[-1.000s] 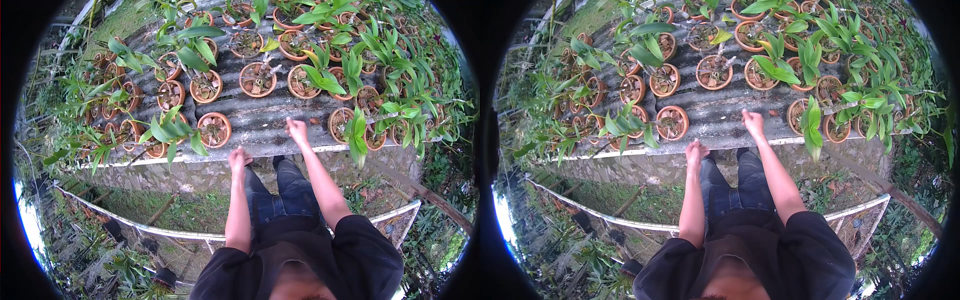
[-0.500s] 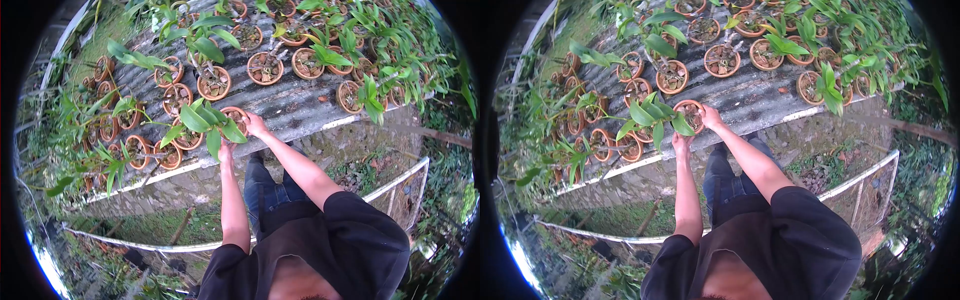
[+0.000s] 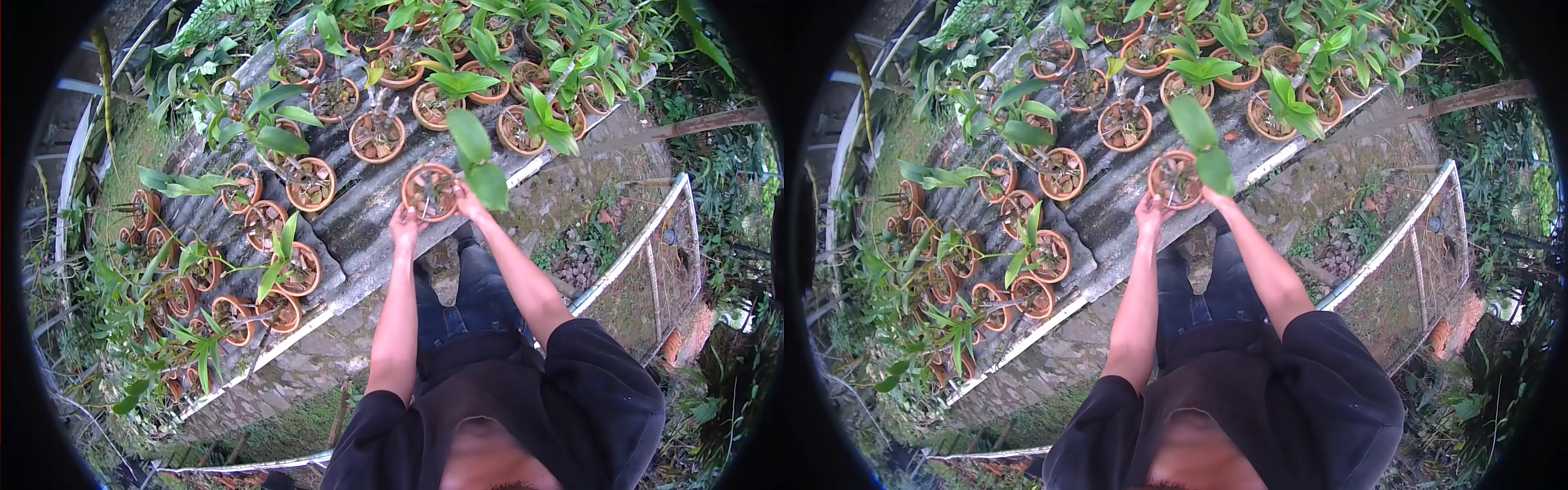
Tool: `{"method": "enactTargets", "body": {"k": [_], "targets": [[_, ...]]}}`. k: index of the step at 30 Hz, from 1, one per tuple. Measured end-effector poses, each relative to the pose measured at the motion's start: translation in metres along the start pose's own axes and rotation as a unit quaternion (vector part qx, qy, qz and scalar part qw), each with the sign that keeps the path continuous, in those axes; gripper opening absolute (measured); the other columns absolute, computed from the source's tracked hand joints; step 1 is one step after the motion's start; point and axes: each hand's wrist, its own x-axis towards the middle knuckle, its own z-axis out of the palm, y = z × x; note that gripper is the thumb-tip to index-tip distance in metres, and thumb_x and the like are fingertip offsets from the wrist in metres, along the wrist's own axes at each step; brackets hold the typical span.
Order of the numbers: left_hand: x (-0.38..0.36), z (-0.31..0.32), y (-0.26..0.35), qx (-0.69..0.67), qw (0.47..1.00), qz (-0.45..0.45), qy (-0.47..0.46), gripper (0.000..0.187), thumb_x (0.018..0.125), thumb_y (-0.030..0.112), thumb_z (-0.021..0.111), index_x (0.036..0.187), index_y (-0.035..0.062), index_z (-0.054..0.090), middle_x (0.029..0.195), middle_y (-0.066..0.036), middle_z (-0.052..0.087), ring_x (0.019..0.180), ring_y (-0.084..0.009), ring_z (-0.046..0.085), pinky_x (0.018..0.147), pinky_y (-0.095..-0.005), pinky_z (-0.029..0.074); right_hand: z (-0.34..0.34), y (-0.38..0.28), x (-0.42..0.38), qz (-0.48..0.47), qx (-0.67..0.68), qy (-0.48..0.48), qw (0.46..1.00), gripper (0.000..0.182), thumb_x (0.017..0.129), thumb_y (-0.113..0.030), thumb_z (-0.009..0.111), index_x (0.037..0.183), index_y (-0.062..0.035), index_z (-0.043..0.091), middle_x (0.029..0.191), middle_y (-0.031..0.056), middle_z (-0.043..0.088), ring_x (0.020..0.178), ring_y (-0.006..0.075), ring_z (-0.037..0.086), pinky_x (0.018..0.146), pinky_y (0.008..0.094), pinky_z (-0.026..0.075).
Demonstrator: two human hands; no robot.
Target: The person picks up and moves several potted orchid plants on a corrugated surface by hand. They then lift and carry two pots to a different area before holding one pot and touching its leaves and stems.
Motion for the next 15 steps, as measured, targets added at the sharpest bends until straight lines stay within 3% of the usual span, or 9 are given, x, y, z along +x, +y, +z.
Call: {"method": "enactTargets", "body": {"k": [1,3,5,15], "targets": [[0.005,0.023,0.008,0.003,1.000,-0.005,-0.016,0.038,0.099,0.010,0.048,0.136,0.0006,0.043,0.112,-0.013,0.061,0.082,-0.0221,0.068,0.068,-0.0332,0.061,-0.021,-0.027,-0.007,0.059,0.006,0.002,0.998,0.034,0.103,-0.030,0.041,0.126,-0.0074,0.052,0.080,0.0022,0.066,0.055,0.0107,0.060,0.045,0.0259,0.051],[0.022,0.059,0.010,0.046,0.998,-0.018,-0.036,0.038,0.100,0.010,0.044,0.138,0.0041,0.042,0.114,-0.011,0.063,0.089,-0.0200,0.068,0.071,-0.0322,0.060,-0.052,-0.042,0.000,0.048,-0.002,0.070,0.996,0.031,0.102,-0.028,0.043,0.118,-0.0068,0.059,0.078,0.0044,0.067,0.053,0.0113,0.062,0.045,0.0264,0.052],[0.039,0.089,0.007,0.048,0.998,-0.019,-0.047,0.037,0.100,0.011,0.044,0.137,0.0047,0.045,0.112,-0.010,0.064,0.086,-0.0182,0.067,0.071,-0.0319,0.060,-0.079,-0.044,0.015,0.036,0.007,0.088,0.995,0.031,0.102,-0.028,0.044,0.119,-0.0065,0.059,0.080,0.0048,0.067,0.056,0.0114,0.063,0.046,0.0262,0.053],[0.056,0.139,0.004,0.060,0.998,0.003,-0.003,0.036,0.100,0.011,0.045,0.135,0.0036,0.047,0.107,-0.009,0.065,0.082,-0.0174,0.067,0.068,-0.0335,0.059,-0.124,-0.047,0.045,-0.012,-0.018,0.039,0.999,0.033,0.101,-0.029,0.047,0.126,-0.0093,0.057,0.086,0.0033,0.067,0.059,0.0105,0.062,0.048,0.0247,0.053]]}}
